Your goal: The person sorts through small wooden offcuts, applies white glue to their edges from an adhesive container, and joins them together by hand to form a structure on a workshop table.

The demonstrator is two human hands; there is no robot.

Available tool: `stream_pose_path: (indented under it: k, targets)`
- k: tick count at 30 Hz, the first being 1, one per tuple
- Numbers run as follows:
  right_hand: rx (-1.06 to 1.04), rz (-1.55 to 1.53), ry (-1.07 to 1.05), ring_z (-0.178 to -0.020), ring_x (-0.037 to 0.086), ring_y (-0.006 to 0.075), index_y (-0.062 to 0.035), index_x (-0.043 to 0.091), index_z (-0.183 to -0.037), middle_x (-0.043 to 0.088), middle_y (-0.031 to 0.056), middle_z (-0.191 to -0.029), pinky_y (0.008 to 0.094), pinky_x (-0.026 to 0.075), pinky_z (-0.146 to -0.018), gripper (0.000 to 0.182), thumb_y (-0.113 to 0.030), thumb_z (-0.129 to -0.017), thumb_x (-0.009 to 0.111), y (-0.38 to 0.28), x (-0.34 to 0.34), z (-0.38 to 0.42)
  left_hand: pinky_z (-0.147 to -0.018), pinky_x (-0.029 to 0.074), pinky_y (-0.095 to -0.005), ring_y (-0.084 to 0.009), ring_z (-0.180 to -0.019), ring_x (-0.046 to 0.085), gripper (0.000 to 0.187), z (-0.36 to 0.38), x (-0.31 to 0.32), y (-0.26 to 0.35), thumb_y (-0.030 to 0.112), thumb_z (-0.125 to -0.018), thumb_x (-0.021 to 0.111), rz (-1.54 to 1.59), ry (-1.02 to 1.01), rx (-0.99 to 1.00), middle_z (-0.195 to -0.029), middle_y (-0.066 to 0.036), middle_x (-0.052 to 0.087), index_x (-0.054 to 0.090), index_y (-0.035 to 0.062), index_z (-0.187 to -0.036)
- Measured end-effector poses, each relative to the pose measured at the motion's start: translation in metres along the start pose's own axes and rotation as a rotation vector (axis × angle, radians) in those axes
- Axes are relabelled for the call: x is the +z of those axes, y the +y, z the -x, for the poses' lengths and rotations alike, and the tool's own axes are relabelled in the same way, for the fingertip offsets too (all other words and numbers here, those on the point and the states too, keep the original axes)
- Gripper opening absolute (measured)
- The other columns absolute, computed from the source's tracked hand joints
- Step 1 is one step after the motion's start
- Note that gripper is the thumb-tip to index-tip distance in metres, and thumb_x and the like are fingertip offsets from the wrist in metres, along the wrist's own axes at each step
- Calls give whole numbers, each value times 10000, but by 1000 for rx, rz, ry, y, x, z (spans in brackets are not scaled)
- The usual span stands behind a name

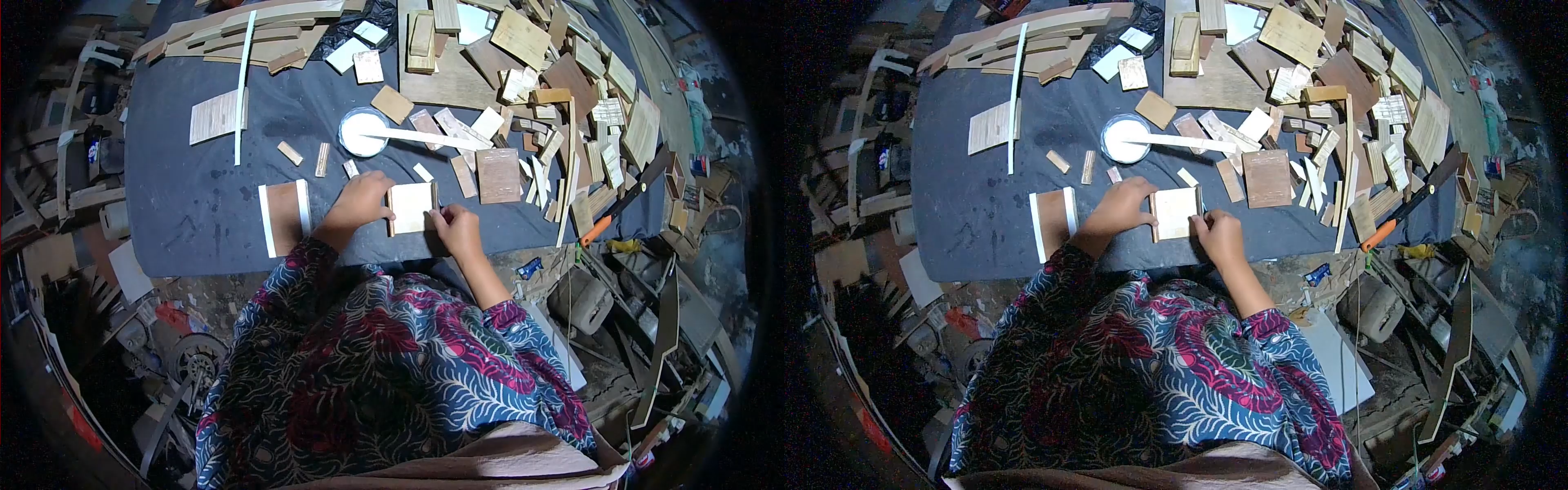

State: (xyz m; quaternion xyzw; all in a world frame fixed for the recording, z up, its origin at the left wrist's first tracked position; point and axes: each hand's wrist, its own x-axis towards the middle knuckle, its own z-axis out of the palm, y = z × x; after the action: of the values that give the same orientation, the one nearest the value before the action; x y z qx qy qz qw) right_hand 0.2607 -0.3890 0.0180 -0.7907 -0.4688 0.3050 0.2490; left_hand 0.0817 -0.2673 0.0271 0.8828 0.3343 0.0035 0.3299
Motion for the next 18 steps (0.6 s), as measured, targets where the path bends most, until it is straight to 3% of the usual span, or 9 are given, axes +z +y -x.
stream_pose_path:
  k: [18]
  targets:
    - [-34, 0, 59, -649, 572, 377, 47, 600, -700, 581, 240, -703, 411, 460, -602, 205, -153, -721, 637, 4, 6, 0, -773, 428, -392, -327, -912, 532, 528, 1, 2, -2, 252, -532, 759, 1, 39, 30, -929, -147, 558, 583, 13, -969]
